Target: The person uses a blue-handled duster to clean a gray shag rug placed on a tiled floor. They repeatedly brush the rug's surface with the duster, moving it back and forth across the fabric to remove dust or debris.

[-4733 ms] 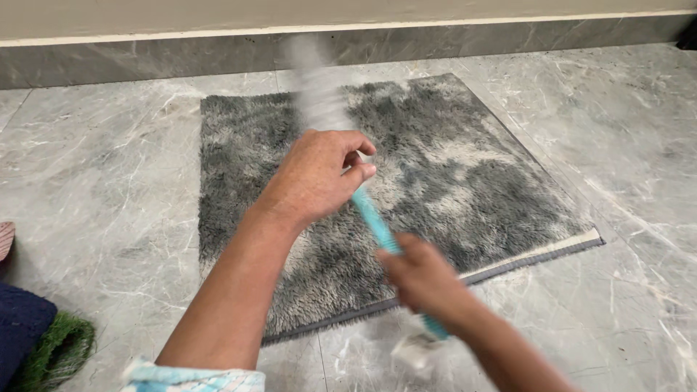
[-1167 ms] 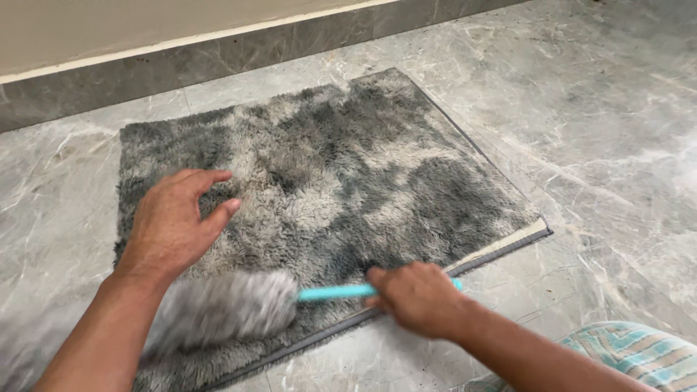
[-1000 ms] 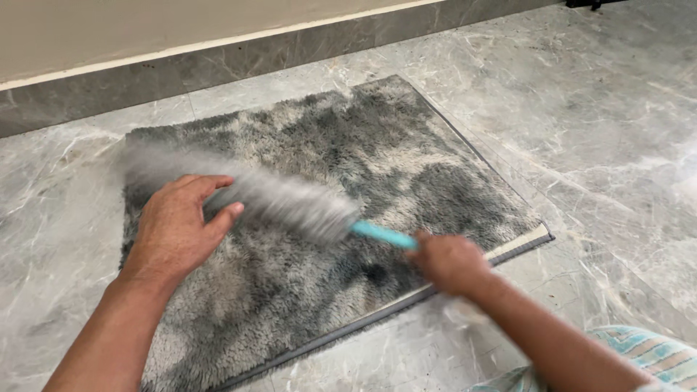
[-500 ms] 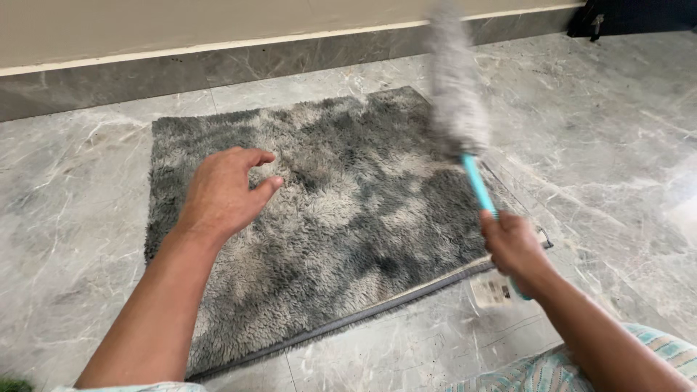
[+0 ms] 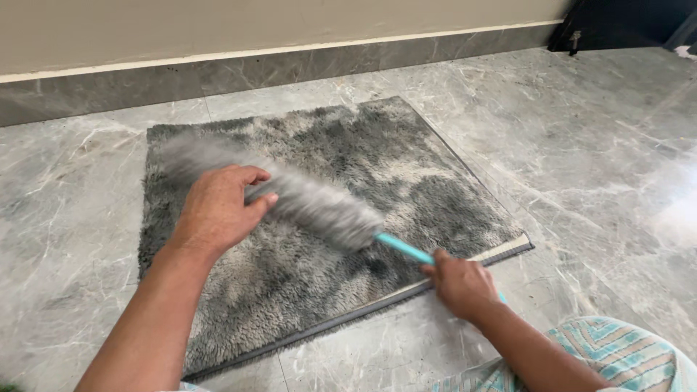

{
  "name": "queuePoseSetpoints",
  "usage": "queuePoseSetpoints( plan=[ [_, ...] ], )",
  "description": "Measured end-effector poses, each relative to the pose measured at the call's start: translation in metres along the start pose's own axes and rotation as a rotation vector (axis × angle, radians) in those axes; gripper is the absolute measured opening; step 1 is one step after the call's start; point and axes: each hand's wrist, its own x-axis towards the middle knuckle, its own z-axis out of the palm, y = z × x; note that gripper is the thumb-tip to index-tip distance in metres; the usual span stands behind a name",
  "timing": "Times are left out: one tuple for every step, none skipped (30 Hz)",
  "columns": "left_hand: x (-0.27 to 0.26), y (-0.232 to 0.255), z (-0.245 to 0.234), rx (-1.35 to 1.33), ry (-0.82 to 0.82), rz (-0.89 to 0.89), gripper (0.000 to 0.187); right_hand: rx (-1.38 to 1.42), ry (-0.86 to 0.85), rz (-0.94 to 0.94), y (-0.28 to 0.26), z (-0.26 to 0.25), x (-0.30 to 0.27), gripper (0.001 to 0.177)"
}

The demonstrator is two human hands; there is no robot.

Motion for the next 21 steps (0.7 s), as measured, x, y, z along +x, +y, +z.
queuePoseSetpoints(
  plan=[
    [0.001, 0.001, 0.000, 0.010, -0.001, -0.009, 0.044, 0.061, 0.018, 0.076, 0.014, 0.000, 0.011, 0.036],
    [0.002, 0.003, 0.000, -0.016, -0.002, 0.006, 0.043, 0.125, 0.049, 0.178, 0.030, 0.002, 0.022, 0.040],
    [0.001, 0.003, 0.002, -0.041, -0.003, 0.018, 0.043, 0.191, 0.076, 0.292, 0.046, 0.005, 0.034, 0.045],
    [0.002, 0.003, 0.003, -0.066, -0.004, 0.030, 0.043, 0.276, 0.102, 0.430, 0.064, 0.010, 0.047, 0.049],
    [0.001, 0.003, 0.004, -0.077, -0.010, 0.027, 0.043, 0.366, 0.127, 0.572, 0.085, 0.017, 0.059, 0.054],
    [0.000, 0.003, 0.005, -0.088, -0.017, 0.024, 0.042, 0.562, 0.159, 0.676, 0.108, 0.023, 0.068, 0.058],
    [0.000, 0.004, 0.006, -0.101, -0.021, 0.021, 0.042, 0.883, 0.228, 0.737, 0.129, 0.026, 0.079, 0.061],
    [0.000, 0.005, 0.006, -0.087, -0.030, 0.019, 0.042, 1.209, 0.293, 0.784, 0.148, 0.025, 0.088, 0.064],
    [0.000, 0.007, 0.006, -0.075, -0.037, 0.018, 0.042, 1.291, 0.396, 0.801, 0.160, 0.024, 0.095, 0.059],
    [0.001, 0.009, 0.005, -0.062, -0.043, 0.017, 0.042, 1.372, 0.500, 0.815, 0.167, 0.018, 0.097, 0.054],
    [0.002, 0.011, 0.005, -0.065, -0.050, 0.010, 0.042, 1.453, 0.600, 0.827, 0.171, 0.012, 0.095, 0.049],
    [0.003, 0.014, 0.005, -0.068, -0.057, 0.004, 0.041, 1.532, 0.703, 0.837, 0.171, 0.003, 0.091, 0.044],
    [0.003, 0.015, 0.004, -0.066, -0.069, -0.001, 0.041, 1.613, 0.803, 0.851, 0.167, -0.003, 0.083, 0.040],
    [0.003, 0.015, 0.003, -0.082, -0.061, -0.005, 0.040, 1.536, 0.774, 0.784, 0.157, -0.008, 0.078, 0.039],
    [0.004, 0.017, 0.003, -0.101, -0.059, -0.003, 0.040, 1.456, 0.751, 0.725, 0.146, -0.011, 0.072, 0.038],
    [0.004, 0.018, 0.003, -0.119, -0.058, -0.001, 0.039, 1.376, 0.728, 0.667, 0.132, -0.010, 0.067, 0.037],
    [0.004, 0.019, 0.003, -0.114, -0.058, 0.000, 0.039, 1.294, 0.646, 0.535, 0.117, -0.008, 0.062, 0.041],
    [0.004, 0.019, 0.002, -0.108, -0.058, 0.002, 0.039, 1.209, 0.565, 0.404, 0.103, -0.005, 0.056, 0.044],
    [0.004, 0.019, 0.003, -0.104, -0.059, 0.000, 0.039, 1.116, 0.483, 0.276, 0.088, -0.001, 0.052, 0.048],
    [0.003, 0.019, 0.004, -0.121, -0.054, 0.001, 0.038, 0.954, 0.415, 0.255, 0.072, 0.006, 0.047, 0.049],
    [0.003, 0.017, 0.004, -0.133, -0.049, 0.002, 0.038, 0.796, 0.343, 0.232, 0.057, 0.012, 0.040, 0.050]
  ],
)
